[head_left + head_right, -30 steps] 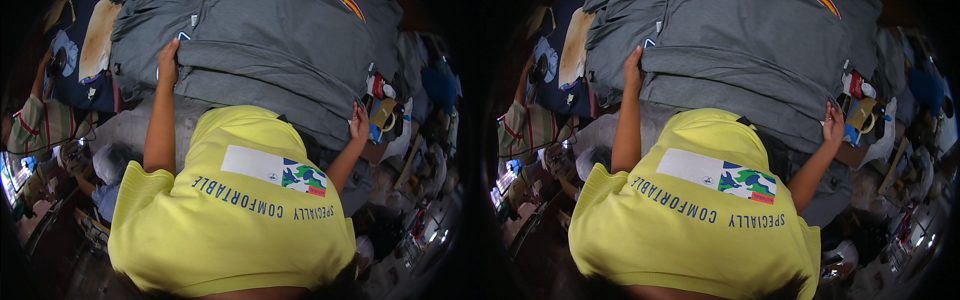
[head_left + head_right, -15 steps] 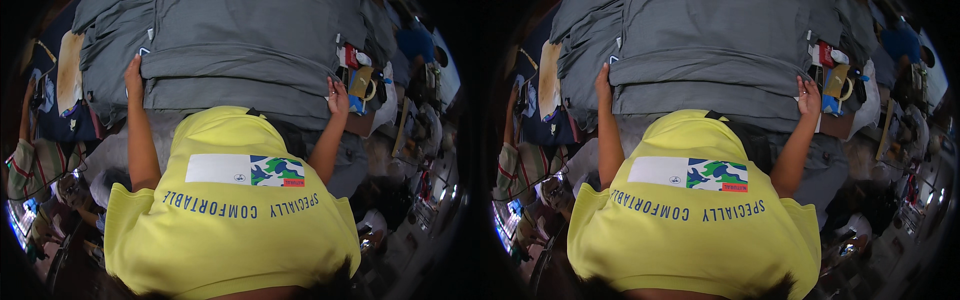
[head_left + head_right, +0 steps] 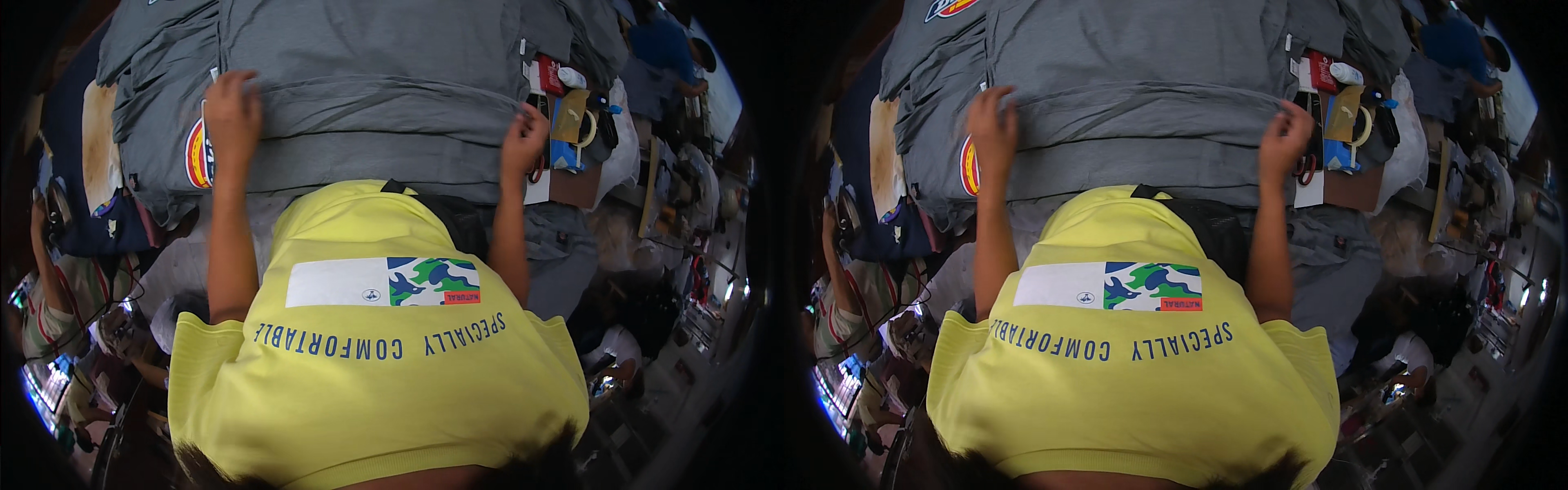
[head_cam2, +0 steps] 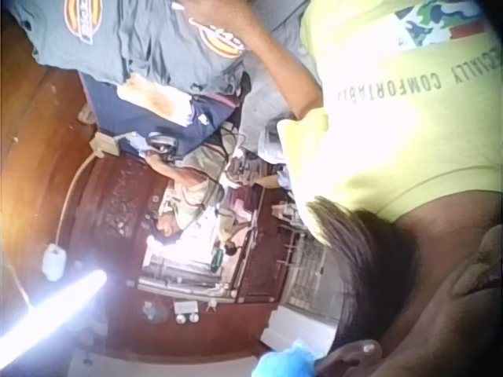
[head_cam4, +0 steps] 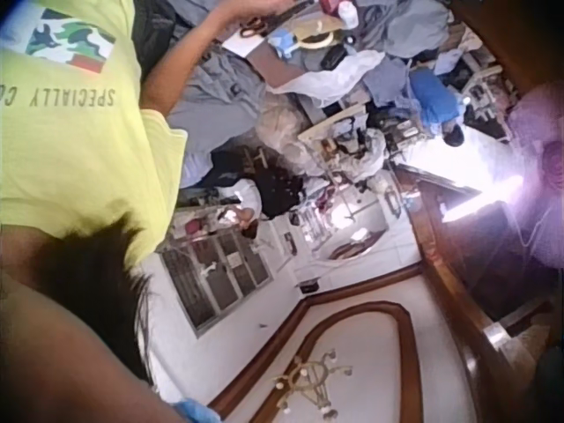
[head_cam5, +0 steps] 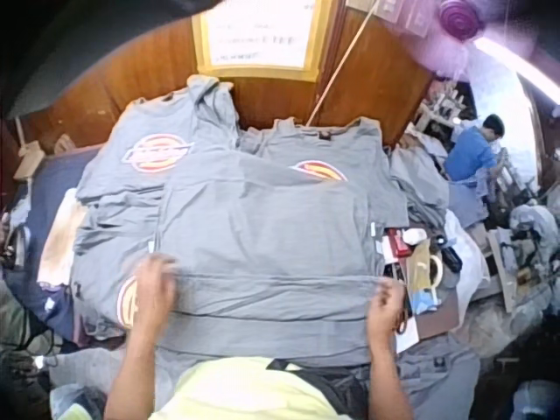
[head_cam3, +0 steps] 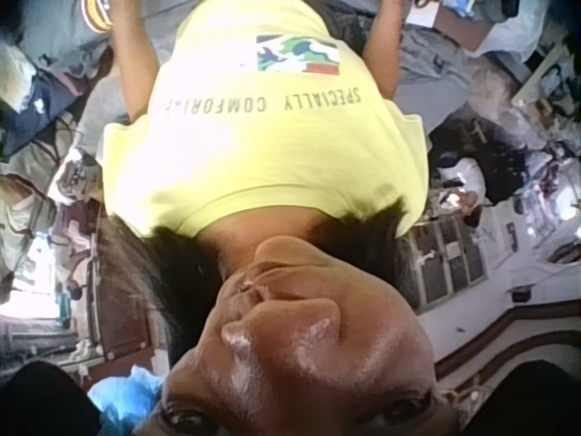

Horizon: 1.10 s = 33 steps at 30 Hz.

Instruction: The person folds several grey garments by hand, smoothing the fabric and using shears to trim stray threads before stacking the items.

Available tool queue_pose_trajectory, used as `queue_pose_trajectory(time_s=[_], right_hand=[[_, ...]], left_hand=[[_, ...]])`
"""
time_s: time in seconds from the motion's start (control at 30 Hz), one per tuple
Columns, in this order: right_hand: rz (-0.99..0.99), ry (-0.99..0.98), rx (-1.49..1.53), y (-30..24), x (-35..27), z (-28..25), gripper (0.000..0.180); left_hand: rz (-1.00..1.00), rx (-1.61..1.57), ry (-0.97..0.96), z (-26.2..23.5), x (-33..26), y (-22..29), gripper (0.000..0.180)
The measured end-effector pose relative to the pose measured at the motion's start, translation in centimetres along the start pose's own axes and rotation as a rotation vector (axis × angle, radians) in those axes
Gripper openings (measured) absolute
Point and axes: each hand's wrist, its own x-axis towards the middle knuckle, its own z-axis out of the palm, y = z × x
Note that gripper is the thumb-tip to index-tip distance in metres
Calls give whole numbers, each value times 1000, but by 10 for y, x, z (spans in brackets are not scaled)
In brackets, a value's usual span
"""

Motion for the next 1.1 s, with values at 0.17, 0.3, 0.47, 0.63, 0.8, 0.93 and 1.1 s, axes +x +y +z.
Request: queue_pose_trajectory(time_s=[0.17,0.3,0.47,0.63,0.8,0.93,1.1], right_hand=[[-473,-371,-142,-36,-13,31,23],[-492,-447,-227,-25,-24,44,32],[-437,-457,-210,-23,-25,46,35],[-448,-454,-212,-21,-25,47,34],[-464,-437,-213,-20,-26,48,34],[-456,-442,-228,-22,-26,47,34],[-493,-429,-246,-20,-27,46,35]], left_hand=[[317,-392,-349,47,-17,93,44],[251,-205,-425,71,-45,89,59],[252,-144,-410,69,-46,84,59],[239,-154,-400,72,-47,83,56],[128,-197,-379,77,-46,89,54],[176,-109,-403,77,-47,94,53],[191,-99,-401,77,-47,94,50]])
